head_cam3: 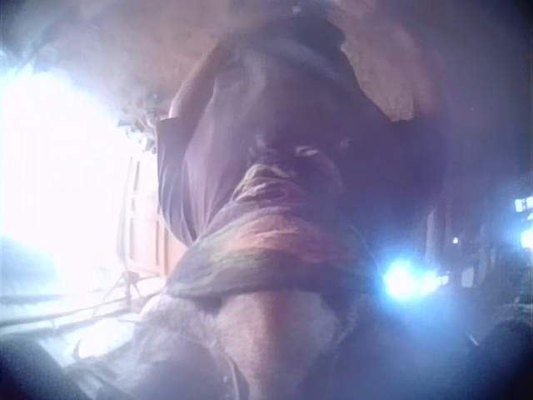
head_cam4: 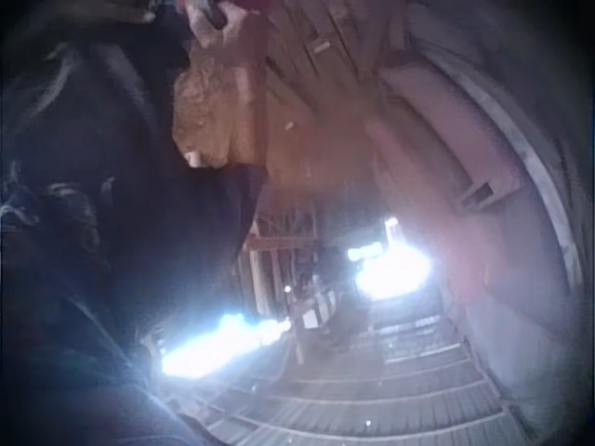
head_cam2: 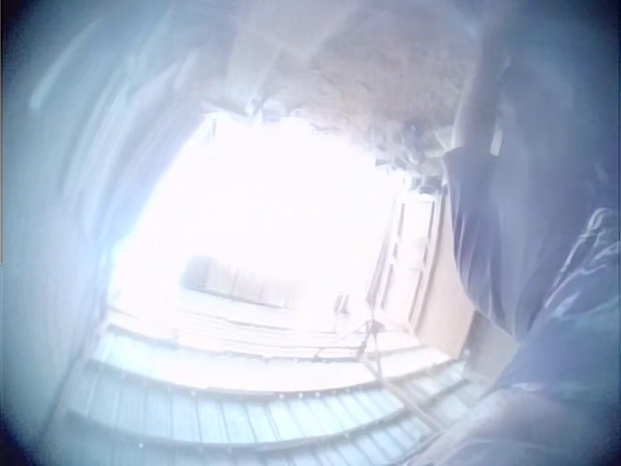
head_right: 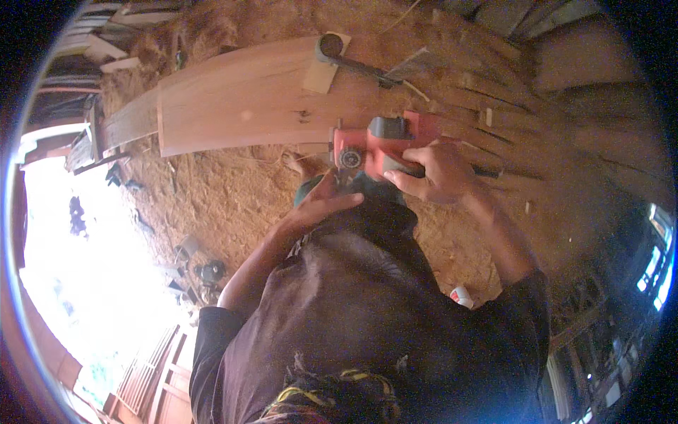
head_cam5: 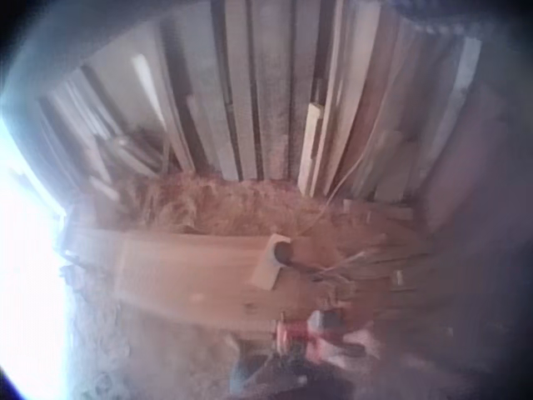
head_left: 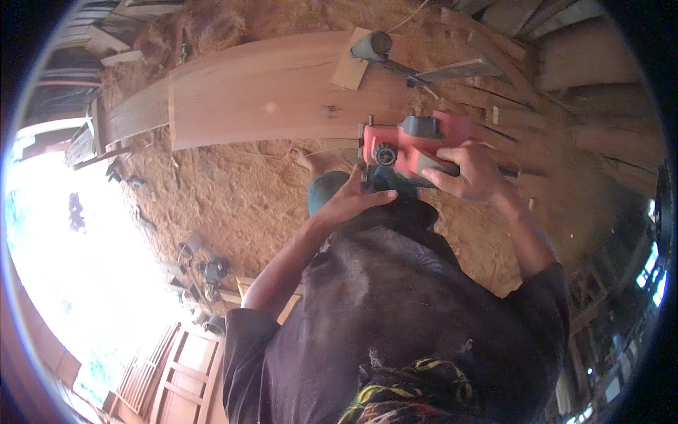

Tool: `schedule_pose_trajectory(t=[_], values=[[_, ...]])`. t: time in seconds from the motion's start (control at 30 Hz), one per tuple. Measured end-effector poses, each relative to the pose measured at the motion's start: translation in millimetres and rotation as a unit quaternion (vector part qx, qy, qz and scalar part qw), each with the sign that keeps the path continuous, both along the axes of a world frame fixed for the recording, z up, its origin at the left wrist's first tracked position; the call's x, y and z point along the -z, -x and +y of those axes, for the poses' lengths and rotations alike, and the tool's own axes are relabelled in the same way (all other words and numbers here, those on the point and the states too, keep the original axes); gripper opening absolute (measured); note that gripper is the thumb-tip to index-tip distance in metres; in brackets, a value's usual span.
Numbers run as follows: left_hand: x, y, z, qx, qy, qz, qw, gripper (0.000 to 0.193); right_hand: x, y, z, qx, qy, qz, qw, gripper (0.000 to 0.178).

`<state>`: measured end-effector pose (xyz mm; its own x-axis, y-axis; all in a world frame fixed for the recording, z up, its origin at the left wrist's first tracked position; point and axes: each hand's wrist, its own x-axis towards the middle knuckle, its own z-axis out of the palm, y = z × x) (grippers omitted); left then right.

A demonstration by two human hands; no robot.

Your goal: The person uses a red electric sander to smooth the surface of a wooden plank placed on the floor. They move the sander back and forth across the wood, occasionally pausing to reposition the plank or the tool.

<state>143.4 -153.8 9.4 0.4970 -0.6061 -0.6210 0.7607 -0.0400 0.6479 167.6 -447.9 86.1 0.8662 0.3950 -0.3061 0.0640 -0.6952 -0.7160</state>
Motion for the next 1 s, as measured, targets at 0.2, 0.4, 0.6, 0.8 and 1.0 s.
schedule_pose_trajectory(t=[0.2, 0.4, 0.6, 0.8, 1.0], values=[[12, 4, 14, -0.036, -0.114, -0.104, 0.987, 0.115, 14, -10, 25, 0.013, -0.029, -0.054, 0.998, 0.044], [54, 13, 68, -0.222, -0.150, -0.083, 0.960, 0.121, 14, -45, 116, -0.014, -0.001, -0.044, 0.999, 0.047], [32, -28, 172, -0.324, -0.083, -0.077, 0.939, 0.120, 33, -79, 242, -0.018, -0.032, -0.035, 0.999, 0.048], [46, -78, 352, -0.266, -0.245, -0.165, 0.918, 0.082, 41, -141, 412, -0.052, -0.115, -0.146, 0.981, 0.051], [43, -94, 436, -0.208, -0.235, -0.163, 0.935, 0.062, 45, -156, 490, -0.063, -0.168, 0.012, 0.984, 0.050]])
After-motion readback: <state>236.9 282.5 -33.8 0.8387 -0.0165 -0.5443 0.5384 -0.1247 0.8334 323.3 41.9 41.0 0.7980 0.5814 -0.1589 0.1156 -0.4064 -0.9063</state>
